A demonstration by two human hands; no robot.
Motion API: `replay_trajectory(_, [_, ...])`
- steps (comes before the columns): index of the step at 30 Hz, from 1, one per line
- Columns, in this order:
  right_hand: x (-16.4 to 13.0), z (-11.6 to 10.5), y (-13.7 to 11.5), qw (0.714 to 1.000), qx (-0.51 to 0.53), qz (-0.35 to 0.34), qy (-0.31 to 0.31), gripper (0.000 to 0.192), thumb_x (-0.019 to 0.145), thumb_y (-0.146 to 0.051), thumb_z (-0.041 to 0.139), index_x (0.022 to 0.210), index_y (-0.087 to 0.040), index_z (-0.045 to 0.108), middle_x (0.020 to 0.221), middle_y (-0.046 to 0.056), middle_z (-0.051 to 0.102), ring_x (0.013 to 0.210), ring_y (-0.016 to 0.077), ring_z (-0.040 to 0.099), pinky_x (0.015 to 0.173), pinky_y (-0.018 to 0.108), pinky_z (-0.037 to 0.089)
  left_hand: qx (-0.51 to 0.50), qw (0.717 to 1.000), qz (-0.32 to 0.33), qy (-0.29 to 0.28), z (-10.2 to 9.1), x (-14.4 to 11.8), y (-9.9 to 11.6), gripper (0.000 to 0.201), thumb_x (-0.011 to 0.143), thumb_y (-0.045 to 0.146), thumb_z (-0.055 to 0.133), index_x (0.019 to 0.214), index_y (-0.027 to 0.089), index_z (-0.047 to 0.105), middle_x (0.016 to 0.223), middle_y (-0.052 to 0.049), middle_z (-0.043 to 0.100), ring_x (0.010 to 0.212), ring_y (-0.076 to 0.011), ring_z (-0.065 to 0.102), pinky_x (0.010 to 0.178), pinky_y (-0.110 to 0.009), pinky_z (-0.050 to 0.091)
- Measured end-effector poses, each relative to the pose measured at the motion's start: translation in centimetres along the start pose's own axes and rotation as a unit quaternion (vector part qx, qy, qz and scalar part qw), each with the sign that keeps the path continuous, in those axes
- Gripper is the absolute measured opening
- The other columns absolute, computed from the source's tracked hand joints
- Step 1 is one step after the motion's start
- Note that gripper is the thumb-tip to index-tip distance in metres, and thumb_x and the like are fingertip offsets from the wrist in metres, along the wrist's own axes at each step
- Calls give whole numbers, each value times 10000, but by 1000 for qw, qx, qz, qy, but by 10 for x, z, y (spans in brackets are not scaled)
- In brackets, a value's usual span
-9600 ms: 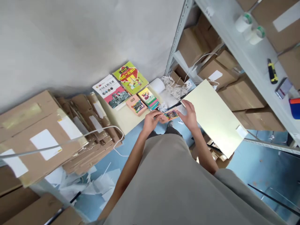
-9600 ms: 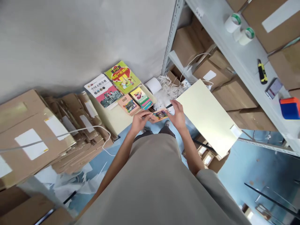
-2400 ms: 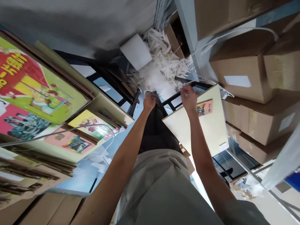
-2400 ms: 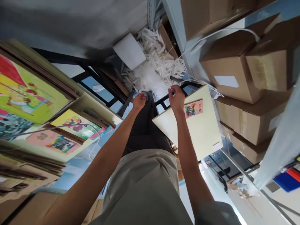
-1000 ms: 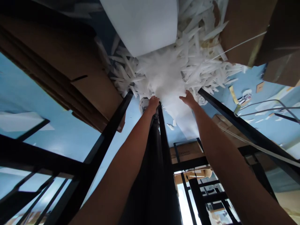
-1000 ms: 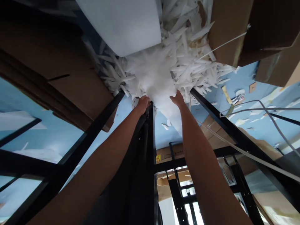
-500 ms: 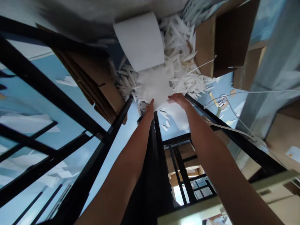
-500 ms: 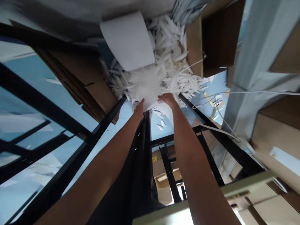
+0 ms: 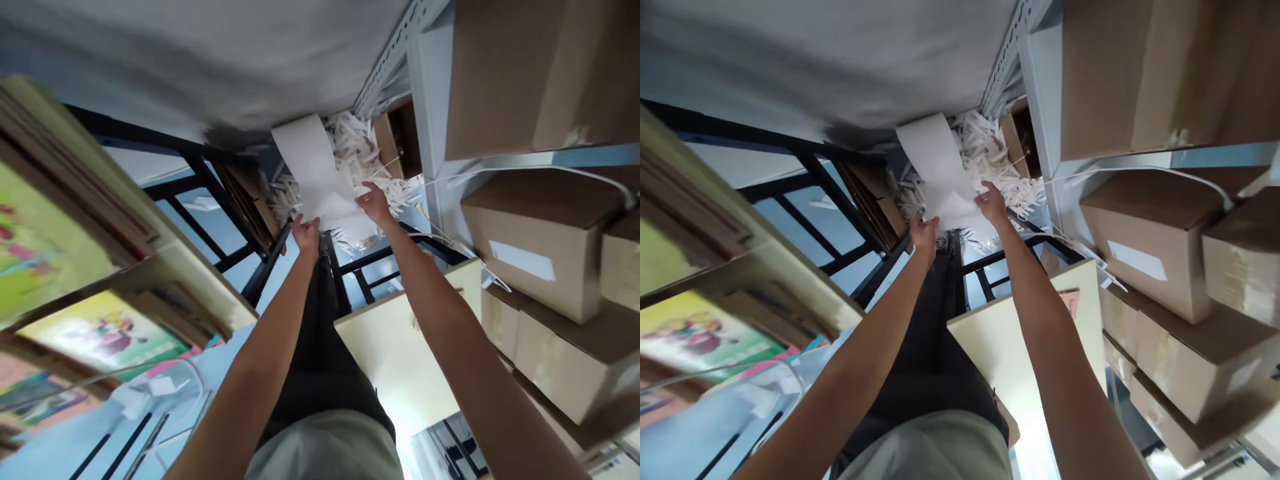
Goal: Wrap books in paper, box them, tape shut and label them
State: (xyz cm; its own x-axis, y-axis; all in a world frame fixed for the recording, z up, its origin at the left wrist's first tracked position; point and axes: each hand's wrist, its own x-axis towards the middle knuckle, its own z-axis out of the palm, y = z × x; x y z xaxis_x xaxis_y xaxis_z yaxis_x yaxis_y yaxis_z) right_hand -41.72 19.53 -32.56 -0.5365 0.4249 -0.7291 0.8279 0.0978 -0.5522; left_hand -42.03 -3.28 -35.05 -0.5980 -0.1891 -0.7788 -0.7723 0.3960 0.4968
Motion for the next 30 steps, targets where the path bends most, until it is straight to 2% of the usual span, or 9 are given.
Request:
replay_trajectory(2, [-21,-9,-18,999,29,11,28,615,801,-393,882,1377,-254,719,868,-40,738,851,215,784,891,360,679,-15,1000,-5,14,-15,-20,18,541,1055,306,780,1545,126,636,977,-43,772,1030,-226,803,1031,-329,614])
replay_trajectory(5, [-49,-24,-39,995,87,16,55,513,829,-425,889,1286,-251,732,887,-17,769,883,220,797,913,377,683,-24,999,28,36,-38,-48,40,468,1064,263,762,1492,99,670,945,-40,740,1028,-217,789,1030,-308,610])
replay_trajectory(8, [-73,-37,-54,989,138,12,57,520,832,-449,904,1269,-232,724,965,19,819,952,240,820,941,393,674,-26,997,56,50,-60,-73,56,430,1086,260,723,1488,115,681,954,-43,716,1052,-225,776,1011,-318,622])
replay_trajectory(12, [-103,-57,-74,989,144,-5,44,585,841,-502,909,1321,-222,727,1048,50,839,1004,270,834,888,386,658,-37,994,102,28,-88,-107,73,442,1101,402,748,1463,152,705,988,-57,725,1052,-236,770,990,-335,631])
replay_trajectory(16, [-138,-86,-94,986,149,-59,43,589,889,-552,909,1349,-228,736,1099,59,838,992,259,831,862,375,645,-70,982,174,10,-111,-139,89,460,1111,519,746,1413,172,724,1076,-76,738,1059,-225,754,956,-318,622])
replay_trajectory(21, [-185,-118,-113,976,159,-148,2,643,876,-646,952,1355,-282,725,1069,38,822,995,238,786,867,388,684,-86,952,293,-12,-139,-185,109,558,1062,647,797,1408,215,726,1040,-44,701,969,-193,726,864,-294,610])
replay_trajectory(24, [-214,-130,-121,962,174,-207,-22,702,837,-638,998,1379,-296,710,1076,40,810,977,238,757,845,404,714,-46,925,375,-32,-159,-218,124,493,1087,640,761,1365,233,757,1088,-54,729,956,-183,717,890,-305,623])
replay_trajectory(27, [-246,-144,-126,953,181,-244,-7,755,832,-653,1006,1426,-303,701,1117,42,807,958,231,761,856,417,737,16,896,440,-52,-178,-254,138,356,1108,560,729,1233,241,827,1121,-66,751,956,-181,710,863,-294,634])
replay_trajectory(30, [-283,-159,-124,948,181,-260,26,765,850,-691,990,1460,-324,708,1156,41,813,974,237,782,888,427,750,26,886,449,-111,-190,-285,143,285,1064,490,768,1176,247,866,1137,-68,753,900,-160,707,723,-240,612])
